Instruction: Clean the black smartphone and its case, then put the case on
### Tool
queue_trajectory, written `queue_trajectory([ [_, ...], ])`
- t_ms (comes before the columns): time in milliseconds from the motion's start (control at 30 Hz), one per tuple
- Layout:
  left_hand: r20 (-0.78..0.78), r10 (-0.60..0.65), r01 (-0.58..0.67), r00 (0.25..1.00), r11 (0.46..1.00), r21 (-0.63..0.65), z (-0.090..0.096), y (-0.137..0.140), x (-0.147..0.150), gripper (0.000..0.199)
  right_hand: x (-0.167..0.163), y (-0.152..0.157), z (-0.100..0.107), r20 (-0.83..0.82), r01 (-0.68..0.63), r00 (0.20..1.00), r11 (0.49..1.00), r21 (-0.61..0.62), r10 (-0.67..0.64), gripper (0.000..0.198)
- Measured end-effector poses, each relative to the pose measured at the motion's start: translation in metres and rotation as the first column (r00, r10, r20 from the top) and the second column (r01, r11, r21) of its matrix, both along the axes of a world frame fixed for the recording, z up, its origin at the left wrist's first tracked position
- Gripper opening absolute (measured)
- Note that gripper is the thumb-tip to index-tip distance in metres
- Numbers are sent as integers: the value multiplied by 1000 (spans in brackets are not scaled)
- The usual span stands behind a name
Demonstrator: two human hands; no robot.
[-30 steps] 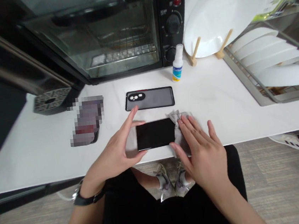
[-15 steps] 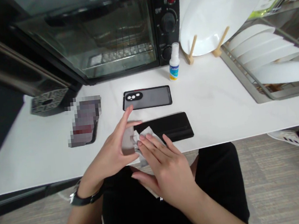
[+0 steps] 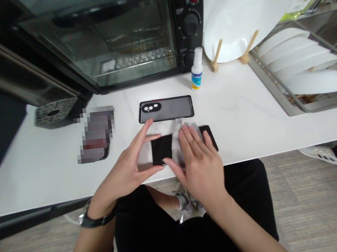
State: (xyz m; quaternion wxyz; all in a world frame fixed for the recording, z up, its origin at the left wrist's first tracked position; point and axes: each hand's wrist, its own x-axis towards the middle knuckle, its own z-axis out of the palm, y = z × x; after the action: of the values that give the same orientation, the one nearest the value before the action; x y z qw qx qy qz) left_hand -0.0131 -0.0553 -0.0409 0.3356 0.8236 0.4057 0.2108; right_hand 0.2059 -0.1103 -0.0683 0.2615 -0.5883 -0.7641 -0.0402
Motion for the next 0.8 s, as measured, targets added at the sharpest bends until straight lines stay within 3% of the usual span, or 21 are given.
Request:
queue_trajectory([
  [167,-16,-2,2,1000,1000,27,-2,0,-3,110,-44,-4,4,-42,-181,983,983,-31,180,78],
  [333,-22,9,-9,1000,1000,-2,0,-1,-1,110,-11,-29,9,-41,-273,962,961,-36,272,63],
  [433,-30,13,-12,999,1000,14,1,-1,0,113,27,-34,9,24,-213,976,975,-54,215,58],
  [567,-32,1,-1,999,1000,17,0,0,0,114,56,-20,4,85,-31,996,999,-18,32,54],
  [667,-27,-5,5,1000,1000,13,0,0,0,112,46,-3,1,75,42,996,999,11,-43,55],
  [800,-21,-5,5,1000,1000,15,-2,0,-1,109,-1,7,1,17,-35,999,999,13,35,70],
])
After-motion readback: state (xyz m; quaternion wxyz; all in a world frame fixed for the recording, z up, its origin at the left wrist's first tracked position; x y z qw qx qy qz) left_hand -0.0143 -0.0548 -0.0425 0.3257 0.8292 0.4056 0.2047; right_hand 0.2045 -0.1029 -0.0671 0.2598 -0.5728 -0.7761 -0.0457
